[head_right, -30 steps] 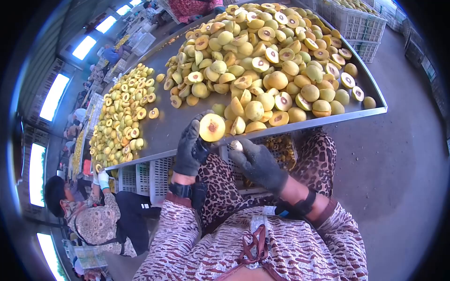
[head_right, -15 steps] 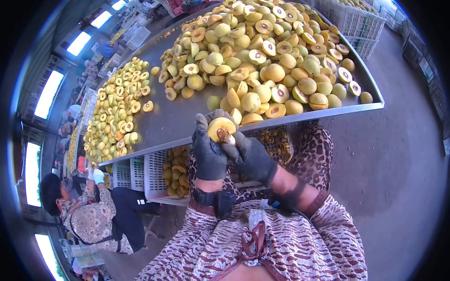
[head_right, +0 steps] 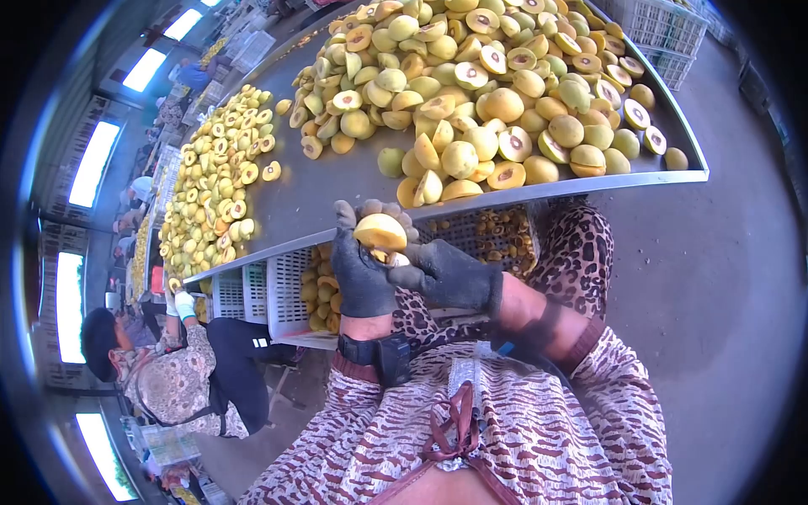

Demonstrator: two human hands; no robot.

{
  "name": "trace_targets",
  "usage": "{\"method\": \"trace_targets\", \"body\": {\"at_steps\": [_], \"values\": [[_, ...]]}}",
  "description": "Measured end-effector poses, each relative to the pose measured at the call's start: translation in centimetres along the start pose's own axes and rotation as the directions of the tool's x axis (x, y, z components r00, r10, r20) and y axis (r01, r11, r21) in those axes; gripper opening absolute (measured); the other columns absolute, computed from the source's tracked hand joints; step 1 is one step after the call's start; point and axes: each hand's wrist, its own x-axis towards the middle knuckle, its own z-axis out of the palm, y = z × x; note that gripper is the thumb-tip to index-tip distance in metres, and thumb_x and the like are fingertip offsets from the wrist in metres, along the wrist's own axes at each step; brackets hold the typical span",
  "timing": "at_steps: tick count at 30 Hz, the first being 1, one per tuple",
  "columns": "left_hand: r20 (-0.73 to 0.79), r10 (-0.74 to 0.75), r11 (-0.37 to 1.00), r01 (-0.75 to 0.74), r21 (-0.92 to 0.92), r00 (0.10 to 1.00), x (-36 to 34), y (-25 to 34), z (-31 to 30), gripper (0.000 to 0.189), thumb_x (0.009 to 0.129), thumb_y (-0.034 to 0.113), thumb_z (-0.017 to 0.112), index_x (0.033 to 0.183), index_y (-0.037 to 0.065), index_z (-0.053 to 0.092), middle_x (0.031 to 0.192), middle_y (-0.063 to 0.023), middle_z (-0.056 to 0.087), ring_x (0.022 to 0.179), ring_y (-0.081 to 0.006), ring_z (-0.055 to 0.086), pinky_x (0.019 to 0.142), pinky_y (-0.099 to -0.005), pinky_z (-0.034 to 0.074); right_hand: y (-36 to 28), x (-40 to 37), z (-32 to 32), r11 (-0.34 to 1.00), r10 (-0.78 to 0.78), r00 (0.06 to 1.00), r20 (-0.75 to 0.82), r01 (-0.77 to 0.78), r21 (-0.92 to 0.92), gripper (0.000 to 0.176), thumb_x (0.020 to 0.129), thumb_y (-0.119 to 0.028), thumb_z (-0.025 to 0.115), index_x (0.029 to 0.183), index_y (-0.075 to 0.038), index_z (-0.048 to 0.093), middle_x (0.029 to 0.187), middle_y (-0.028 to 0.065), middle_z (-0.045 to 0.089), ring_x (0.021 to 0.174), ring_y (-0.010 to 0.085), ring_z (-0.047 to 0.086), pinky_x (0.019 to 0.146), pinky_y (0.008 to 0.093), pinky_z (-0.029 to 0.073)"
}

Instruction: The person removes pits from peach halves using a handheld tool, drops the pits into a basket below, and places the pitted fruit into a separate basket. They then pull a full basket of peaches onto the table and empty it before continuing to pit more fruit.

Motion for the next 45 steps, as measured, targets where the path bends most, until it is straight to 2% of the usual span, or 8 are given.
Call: {"method": "trace_targets", "body": {"at_steps": [5,7,14,16,19,31,33,45], "values": [[0.111,-0.145,0.987,0.136,0.084,0.983,0.4,-0.2,-2.5,0.052,0.101,0.053,0.044,0.106,0.004,0.059,0.103,-0.0173,0.065,0.100,-0.0301,0.065,0.087,-0.0462,0.057,0.8,-2.3,-2.9,0.926,-0.238,0.939,0.250,0.297,-0.233,0.027,0.097,-0.027,0.055,0.096,-0.001,0.064,0.077,0.0128,0.064,0.070,0.0232,0.060,0.065,0.0377,0.048],[0.303,-0.138,0.915,0.238,-0.326,0.943,1.9,0.0,-3.3,0.056,0.100,0.052,0.044,0.118,0.000,0.057,0.115,-0.0214,0.061,0.106,-0.0365,0.063,0.091,-0.0523,0.055,0.1,-4.0,-3.9,0.934,0.259,0.955,0.142,-0.285,0.213,0.030,0.096,-0.028,0.057,0.086,-0.001,0.062,0.070,0.0134,0.061,0.064,0.0270,0.058,0.062,0.0395,0.046],[-0.076,0.131,0.982,-0.140,-0.126,0.988,2.5,4.4,-8.3,0.048,0.102,0.040,0.049,0.119,-0.003,0.057,0.108,-0.0198,0.065,0.093,-0.0318,0.068,0.082,-0.0447,0.061,0.5,-4.4,-3.7,0.913,0.275,0.954,-0.122,-0.298,-0.278,0.027,0.096,-0.029,0.059,0.095,-0.002,0.059,0.071,0.0138,0.061,0.065,0.0285,0.060,0.060,0.0394,0.047],[-0.086,0.653,0.444,-0.289,0.848,0.752,6.3,7.0,-14.6,0.035,0.097,0.031,0.056,0.100,0.000,0.070,0.095,-0.0180,0.070,0.088,-0.0284,0.069,0.075,-0.0350,0.058,-0.7,-4.6,-3.4,0.926,0.235,0.950,-0.207,-0.283,-0.248,0.026,0.095,-0.028,0.059,0.091,-0.002,0.058,0.072,0.0228,0.061,0.071,0.0436,0.060,0.060,0.0462,0.045],[0.345,0.627,-0.415,-0.075,0.907,0.698,9.2,8.5,-13.9,0.026,0.084,0.024,0.066,0.094,0.000,0.073,0.118,-0.0233,0.064,0.105,-0.0363,0.060,0.092,-0.0433,0.048,0.1,-5.0,-2.7,0.893,0.257,0.926,-0.276,-0.336,-0.298,0.025,0.094,-0.028,0.059,0.089,-0.003,0.057,0.070,0.0227,0.060,0.070,0.0440,0.060,0.060,0.0480,0.045],[0.538,-0.008,-0.347,-0.507,0.789,0.843,18.9,1.1,-7.7,0.052,0.082,0.012,0.068,0.132,0.006,0.055,0.118,-0.0158,0.062,0.115,-0.0308,0.059,0.096,-0.0389,0.050,-1.0,-6.1,-3.1,0.944,0.284,0.888,-0.363,-0.326,-0.059,0.025,0.094,-0.023,0.062,0.088,-0.001,0.055,0.066,0.0150,0.057,0.059,0.0232,0.056,0.058,0.0385,0.044],[0.385,-0.234,0.745,-0.090,0.661,0.893,15.2,3.3,-7.0,0.042,0.093,0.022,0.062,0.129,0.001,0.055,0.117,-0.0126,0.063,0.109,-0.0233,0.063,0.087,-0.0317,0.054,-1.0,-5.5,-3.0,0.956,0.266,0.888,-0.375,-0.293,-0.015,0.026,0.096,-0.024,0.060,0.089,0.001,0.056,0.066,0.0098,0.052,0.062,0.0133,0.046,0.058,0.0345,0.042],[0.207,0.026,0.935,-0.097,0.342,0.978,2.4,-2.0,-2.2,0.053,0.104,0.044,0.044,0.116,-0.003,0.064,0.101,-0.0090,0.069,0.090,-0.0127,0.064,0.081,-0.0281,0.052,-0.1,-1.3,-0.7,0.953,0.046,0.908,-0.415,-0.165,-0.255,0.025,0.095,-0.024,0.060,0.097,0.001,0.059,0.076,0.0235,0.062,0.072,0.0392,0.065,0.060,0.0445,0.047]]}}
